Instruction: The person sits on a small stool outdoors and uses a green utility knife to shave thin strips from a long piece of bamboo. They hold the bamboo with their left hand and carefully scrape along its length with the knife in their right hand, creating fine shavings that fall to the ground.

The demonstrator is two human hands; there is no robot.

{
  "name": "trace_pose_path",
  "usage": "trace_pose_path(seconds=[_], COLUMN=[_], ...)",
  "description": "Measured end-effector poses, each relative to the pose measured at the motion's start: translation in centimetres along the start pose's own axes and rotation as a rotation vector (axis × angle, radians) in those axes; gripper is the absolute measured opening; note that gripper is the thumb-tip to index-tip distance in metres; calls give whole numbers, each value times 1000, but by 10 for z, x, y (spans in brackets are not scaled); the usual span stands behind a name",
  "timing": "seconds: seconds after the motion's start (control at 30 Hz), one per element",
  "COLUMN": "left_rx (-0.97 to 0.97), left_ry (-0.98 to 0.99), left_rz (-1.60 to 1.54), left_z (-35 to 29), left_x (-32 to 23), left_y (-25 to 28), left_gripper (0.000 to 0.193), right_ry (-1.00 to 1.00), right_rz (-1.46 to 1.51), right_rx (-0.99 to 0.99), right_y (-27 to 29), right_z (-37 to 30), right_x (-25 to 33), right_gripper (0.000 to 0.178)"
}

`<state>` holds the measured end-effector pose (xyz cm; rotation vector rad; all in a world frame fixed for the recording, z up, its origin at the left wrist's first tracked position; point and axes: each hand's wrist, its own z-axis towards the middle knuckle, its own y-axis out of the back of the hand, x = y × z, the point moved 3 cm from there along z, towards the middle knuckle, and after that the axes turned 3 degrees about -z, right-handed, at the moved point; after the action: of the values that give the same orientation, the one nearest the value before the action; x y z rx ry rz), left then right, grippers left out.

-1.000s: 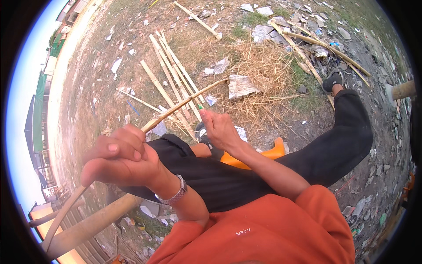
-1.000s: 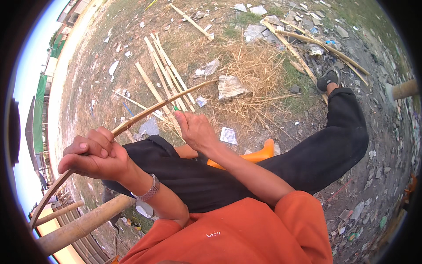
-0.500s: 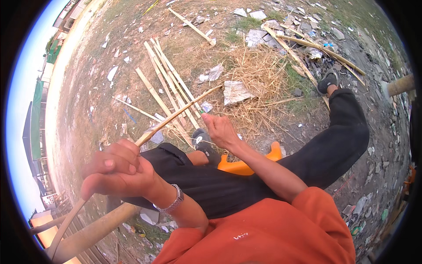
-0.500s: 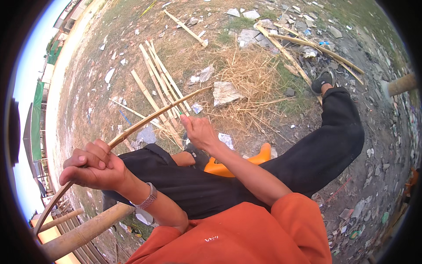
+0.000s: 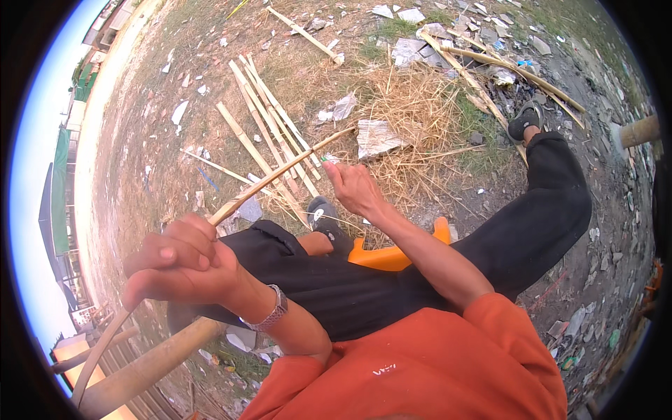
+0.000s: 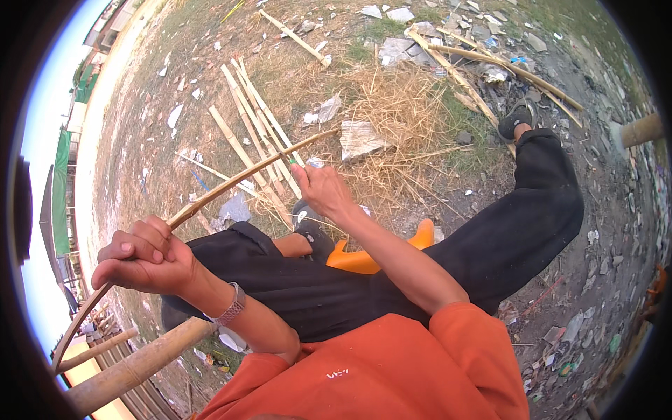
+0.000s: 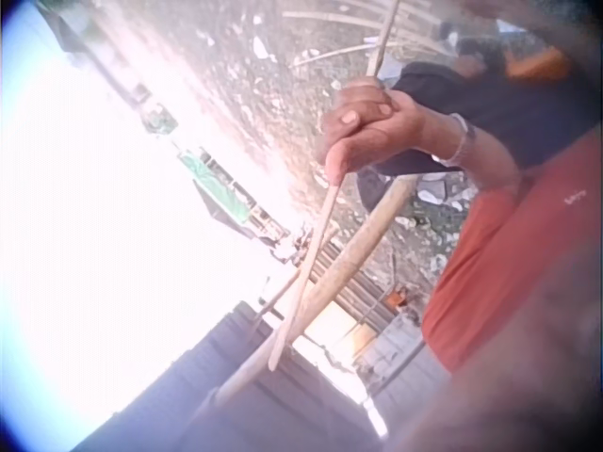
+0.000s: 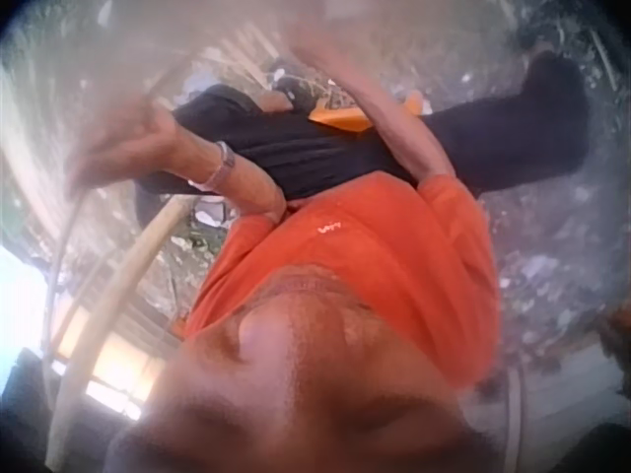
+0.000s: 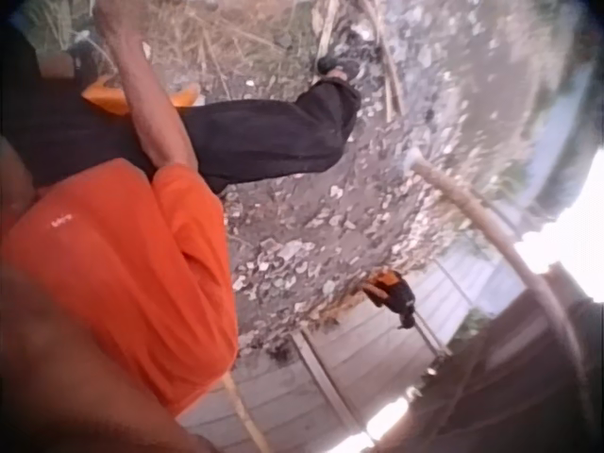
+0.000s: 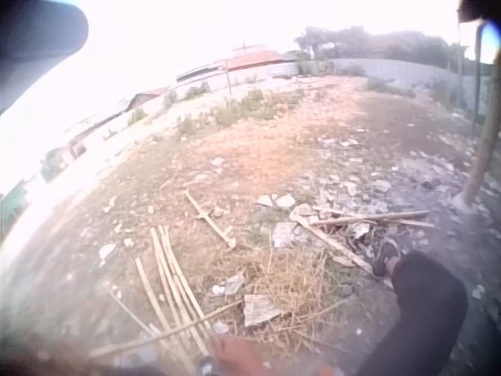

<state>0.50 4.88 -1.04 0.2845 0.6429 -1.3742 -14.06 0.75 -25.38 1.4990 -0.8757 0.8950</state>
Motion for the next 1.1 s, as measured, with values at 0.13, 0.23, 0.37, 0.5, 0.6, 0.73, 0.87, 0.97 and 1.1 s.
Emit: trace_pose_path(seconds=[0.13,0.23,0.37,0.5,0.6,0.73,0.87,0.97,1.1], left_rx=[42,-5,46,24,67,120,89,112,97], left_ry=[-17,-2,8,-33,9,4,-22,-18,3], left_rz=[11,11,7,78,-67,-53,11,-24,-31], left_z=[0,0,-1,0,-1,-2,-6,-1,-4], left_x=[1,1,-1,-1,1,1,-1,2,0], left_y=[0,0,-2,-3,-3,-1,-2,0,-4], left_gripper=[51,52,51,50,51,52,52,52,52], right_ry=[-35,-30,-111,-101,-158,-207,-210,-243,-255], right_rz=[-92,-88,-135,-150,-171,-154,-116,-226,-410], right_rx=[-27,-44,-48,-32,-35,-12,14,16,-58], right_y=[0,-2,-6,4,-8,-4,-10,-6,-10], right_z=[2,2,-3,-4,3,16,21,37,52], right_x=[-10,-7,-31,-8,-35,-48,-52,-62,-88], right_gripper=[60,61,61,61,63,65,66,65,62])
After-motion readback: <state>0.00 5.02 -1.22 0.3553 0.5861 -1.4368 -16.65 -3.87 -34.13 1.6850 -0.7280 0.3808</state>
